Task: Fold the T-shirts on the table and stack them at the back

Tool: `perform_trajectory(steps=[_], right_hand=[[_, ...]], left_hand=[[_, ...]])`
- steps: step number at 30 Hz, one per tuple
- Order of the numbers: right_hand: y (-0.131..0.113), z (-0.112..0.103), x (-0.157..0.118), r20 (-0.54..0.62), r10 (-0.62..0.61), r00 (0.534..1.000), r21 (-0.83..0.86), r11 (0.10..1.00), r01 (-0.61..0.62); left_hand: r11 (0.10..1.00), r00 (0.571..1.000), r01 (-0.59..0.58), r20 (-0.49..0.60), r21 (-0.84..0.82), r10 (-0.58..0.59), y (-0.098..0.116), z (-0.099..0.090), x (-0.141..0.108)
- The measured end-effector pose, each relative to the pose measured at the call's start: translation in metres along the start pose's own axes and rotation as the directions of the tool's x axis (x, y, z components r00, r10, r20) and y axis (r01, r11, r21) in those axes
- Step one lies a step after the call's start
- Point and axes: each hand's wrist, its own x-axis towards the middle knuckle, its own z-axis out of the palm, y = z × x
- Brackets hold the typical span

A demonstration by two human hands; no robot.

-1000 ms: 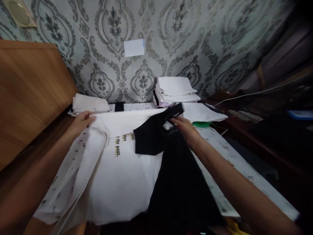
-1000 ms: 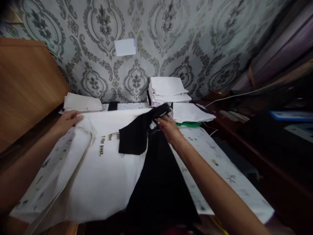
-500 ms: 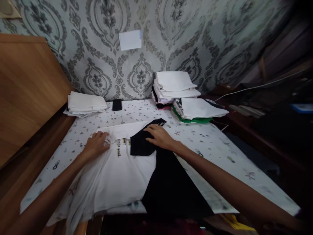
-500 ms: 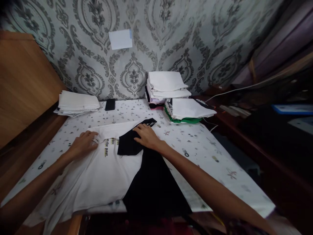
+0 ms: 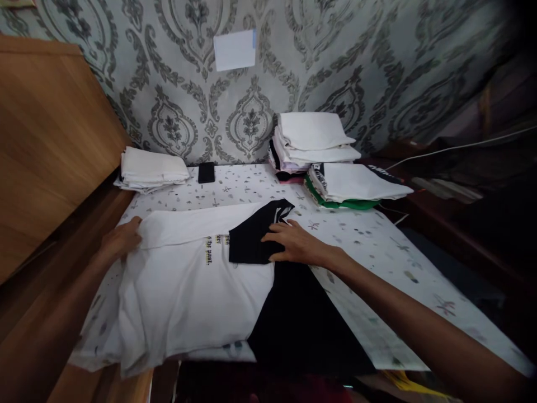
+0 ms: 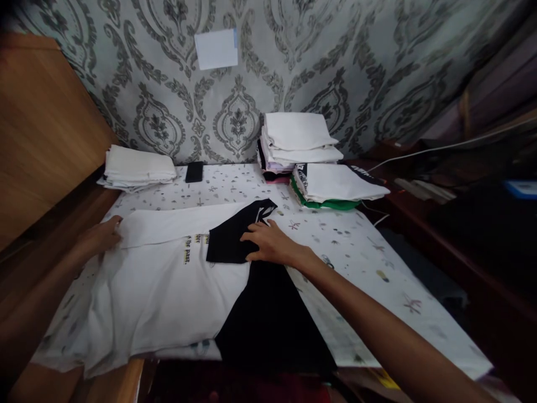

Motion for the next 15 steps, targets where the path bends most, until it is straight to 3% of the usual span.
perform_trajectory(steps=[2,4,7,9,10,12,15], right_hand=[[-0.006,-0.001,0.004,-0.028,-0.017,0.999,-0.036,0.999,0.016],[-0.010,-0.003,0.008,-0.070,-0.033,0.997,-0.061,0.998,0.029],[-0.011,-0.005,0.017,-0.151,0.015,0.988,0.015,1.000,-0.013],[-0.007,-0.007,0.024,-0.199,0.102,0.975,0.231,0.971,-0.055],[-0.003,-0.008,0.029,-0.210,0.158,0.965,0.389,0.919,-0.066],[0.007,-0.012,0.041,-0.179,0.296,0.938,0.720,0.690,-0.080],[0.026,-0.022,0.067,-0.024,0.483,0.876,0.981,0.179,-0.071]], left_hand=[[0.999,0.997,0.041,-0.069,0.029,-0.039,-0.005,-0.002,-0.006],[0.996,0.983,-0.035,-0.176,0.086,0.050,-0.004,-0.002,-0.014],[0.918,0.898,-0.381,-0.193,0.107,0.395,0.006,0.004,-0.025],[0.824,0.818,-0.562,-0.095,0.071,0.567,0.013,0.010,-0.030],[0.802,0.801,-0.594,-0.051,0.068,0.597,0.016,0.012,-0.032],[0.826,0.832,-0.551,-0.004,0.119,0.555,0.019,0.014,-0.031],[0.897,0.913,-0.394,-0.024,0.202,0.407,0.016,0.008,-0.018]])
